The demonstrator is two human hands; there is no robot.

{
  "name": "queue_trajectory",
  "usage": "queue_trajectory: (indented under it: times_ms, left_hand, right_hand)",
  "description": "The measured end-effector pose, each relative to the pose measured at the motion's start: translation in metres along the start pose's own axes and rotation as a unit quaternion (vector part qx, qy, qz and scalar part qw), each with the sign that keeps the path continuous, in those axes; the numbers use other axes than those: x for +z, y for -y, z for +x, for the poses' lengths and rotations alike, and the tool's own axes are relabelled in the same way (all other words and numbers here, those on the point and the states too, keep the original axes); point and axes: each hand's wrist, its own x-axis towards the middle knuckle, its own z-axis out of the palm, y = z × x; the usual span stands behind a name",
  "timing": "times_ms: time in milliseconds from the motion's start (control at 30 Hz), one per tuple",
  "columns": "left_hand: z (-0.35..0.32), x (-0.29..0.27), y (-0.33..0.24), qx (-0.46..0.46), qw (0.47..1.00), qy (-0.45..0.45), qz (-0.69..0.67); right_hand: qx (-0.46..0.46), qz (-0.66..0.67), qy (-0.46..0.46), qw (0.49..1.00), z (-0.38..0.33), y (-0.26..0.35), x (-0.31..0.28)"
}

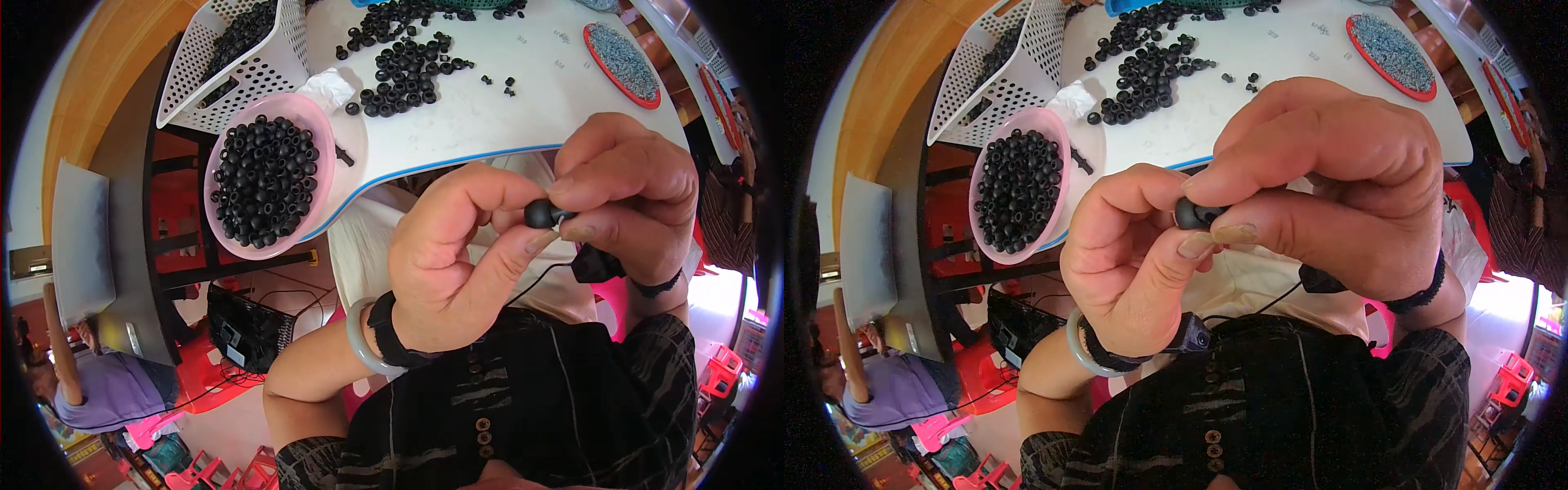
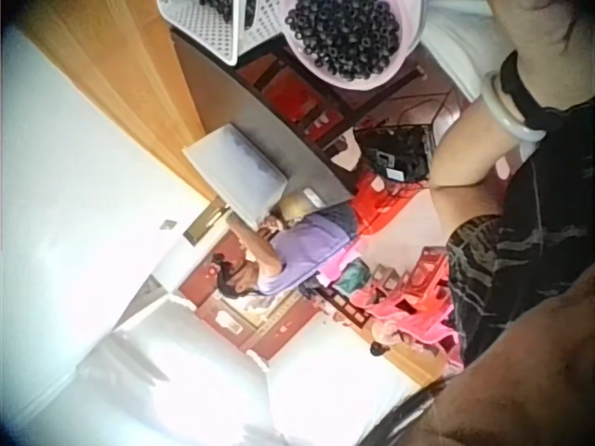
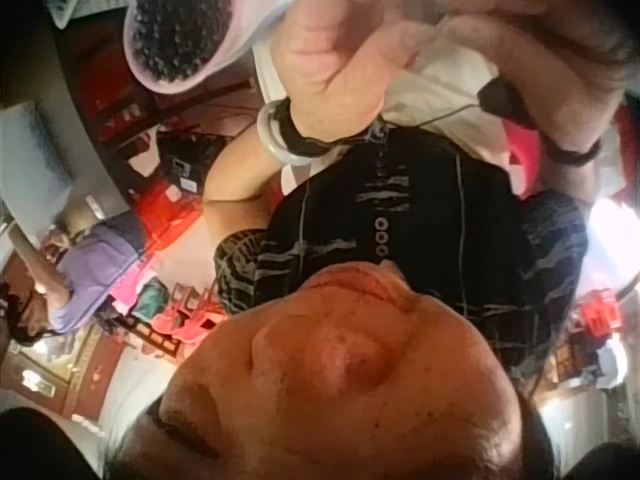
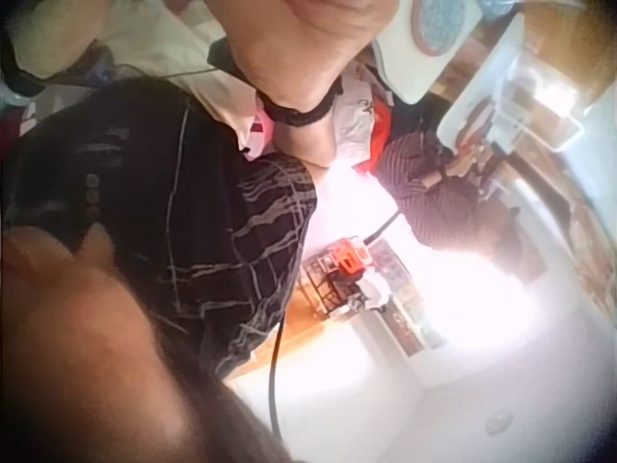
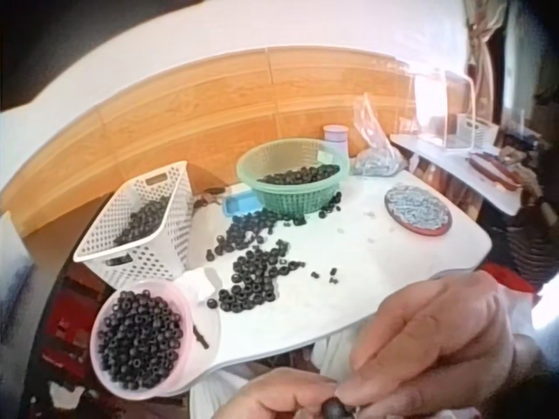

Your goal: Manually attaching rubber tips onto small plastic electronic components, likely earbuds.

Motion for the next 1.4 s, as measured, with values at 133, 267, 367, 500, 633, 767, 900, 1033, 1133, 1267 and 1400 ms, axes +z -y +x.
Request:
queue_trajectory:
  times_ms: [133,267,367,500,633,767,900,1033,1133,1267,1400]
  left_hand:
    - [0.000,0.000,0.001,0.012,1.000,-0.012,0.021]
    - [-0.001,0.002,0.005,0.034,0.999,-0.027,0.021]
    - [-0.001,0.001,0.010,0.053,0.998,-0.020,0.014]
    - [-0.001,0.000,0.007,0.028,0.999,-0.019,0.003]
    - [0.003,-0.001,0.011,0.069,0.996,0.018,-0.045]
    - [0.006,-0.004,0.013,0.125,0.991,0.041,0.001]
    - [0.007,-0.003,0.014,0.133,0.990,0.041,-0.005]
    - [0.005,-0.007,0.013,0.127,0.991,0.044,0.021]
    - [0.002,-0.008,0.012,0.126,0.989,0.047,0.063]
    - [0.000,-0.009,0.009,0.119,0.985,0.052,0.113]
    - [0.000,-0.006,0.008,0.093,0.992,0.028,0.076]
  right_hand:
    - [-0.025,-0.024,0.024,0.999,0.003,0.002,-0.001]
    - [0.031,0.060,-0.015,0.998,-0.002,0.000,0.009]
    - [0.046,0.117,-0.011,0.992,-0.002,-0.003,0.012]
    - [0.191,0.229,-0.010,0.954,0.002,0.000,0.012]
    - [0.272,0.273,0.007,0.923,0.005,-0.002,0.014]
    - [0.283,0.308,0.002,0.908,0.000,-0.004,0.016]
    - [0.301,0.322,-0.013,0.898,-0.001,-0.002,0.017]
    - [0.328,0.348,-0.024,0.878,0.000,-0.002,0.019]
    - [0.342,0.382,-0.006,0.859,0.002,-0.006,0.014]
    - [0.341,0.416,0.019,0.843,0.001,-0.012,0.011]
    - [0.333,0.399,0.009,0.854,0.000,-0.010,0.011]
